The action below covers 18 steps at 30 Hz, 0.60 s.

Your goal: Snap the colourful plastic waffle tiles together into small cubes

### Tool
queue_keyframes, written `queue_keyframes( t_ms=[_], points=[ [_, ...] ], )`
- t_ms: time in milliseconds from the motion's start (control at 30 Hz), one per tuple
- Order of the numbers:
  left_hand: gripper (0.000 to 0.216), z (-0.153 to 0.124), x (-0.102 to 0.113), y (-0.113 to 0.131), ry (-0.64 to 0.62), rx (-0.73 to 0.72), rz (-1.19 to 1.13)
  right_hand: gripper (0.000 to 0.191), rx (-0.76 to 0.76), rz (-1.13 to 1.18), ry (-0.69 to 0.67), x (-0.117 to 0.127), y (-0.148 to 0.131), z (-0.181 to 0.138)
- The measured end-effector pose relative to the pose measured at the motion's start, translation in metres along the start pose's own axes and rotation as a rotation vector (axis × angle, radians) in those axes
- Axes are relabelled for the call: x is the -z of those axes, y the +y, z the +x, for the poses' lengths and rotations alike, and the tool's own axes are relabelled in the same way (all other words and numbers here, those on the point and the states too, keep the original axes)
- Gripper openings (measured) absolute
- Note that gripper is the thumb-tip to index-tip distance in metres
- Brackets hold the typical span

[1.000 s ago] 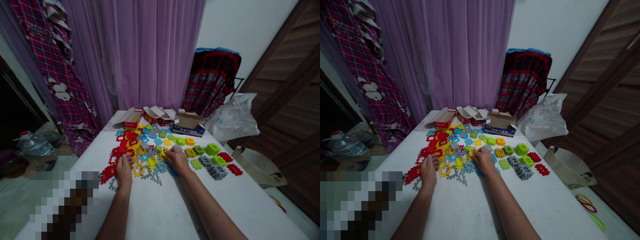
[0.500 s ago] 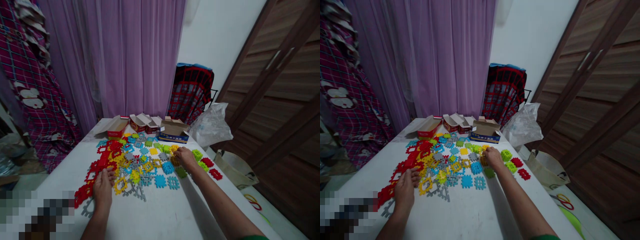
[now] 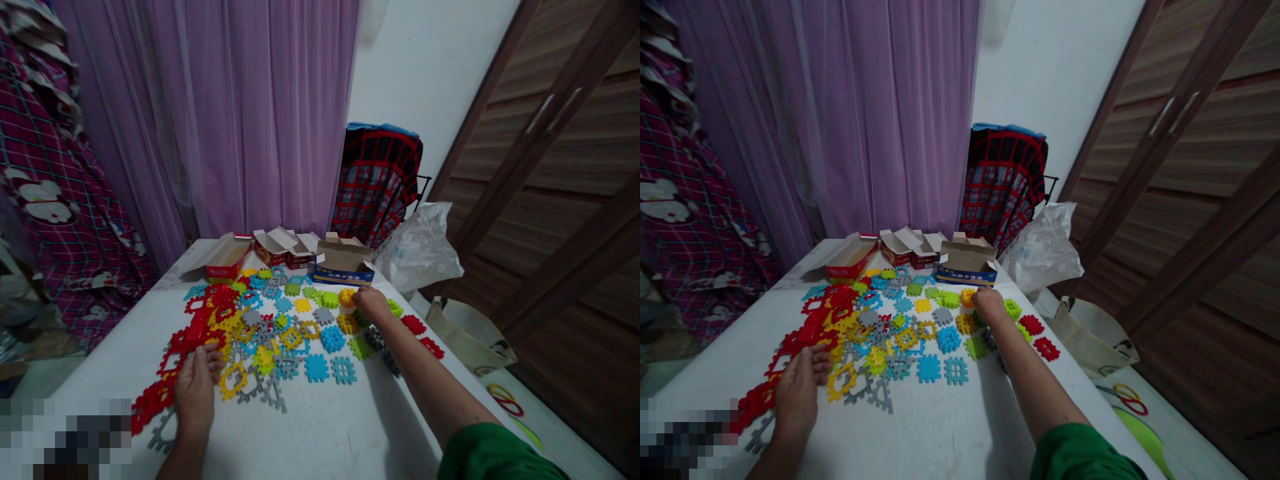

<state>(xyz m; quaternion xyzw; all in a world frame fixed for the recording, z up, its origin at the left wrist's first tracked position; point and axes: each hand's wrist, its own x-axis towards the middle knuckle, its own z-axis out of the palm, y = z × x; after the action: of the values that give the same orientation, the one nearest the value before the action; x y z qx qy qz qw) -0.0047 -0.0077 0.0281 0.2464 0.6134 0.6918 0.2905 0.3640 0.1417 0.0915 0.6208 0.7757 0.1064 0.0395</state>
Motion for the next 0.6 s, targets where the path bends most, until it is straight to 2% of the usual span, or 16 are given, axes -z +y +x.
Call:
queue_keyframes(
  t_ms=[267, 600],
  points=[
    [0.064, 0.0019, 0.0003, -0.0042, -0.015, 0.017, 0.015, 0.030, -0.040, -0.015, -0.051, -0.0060, -0.0023, 0.0076],
    [0.064, 0.0039, 0.0022, -0.0087, -0.037, -0.030, 0.036, 0.032, -0.038, -0.026, -0.075, -0.0062, -0.0049, 0.0103]
  ],
)
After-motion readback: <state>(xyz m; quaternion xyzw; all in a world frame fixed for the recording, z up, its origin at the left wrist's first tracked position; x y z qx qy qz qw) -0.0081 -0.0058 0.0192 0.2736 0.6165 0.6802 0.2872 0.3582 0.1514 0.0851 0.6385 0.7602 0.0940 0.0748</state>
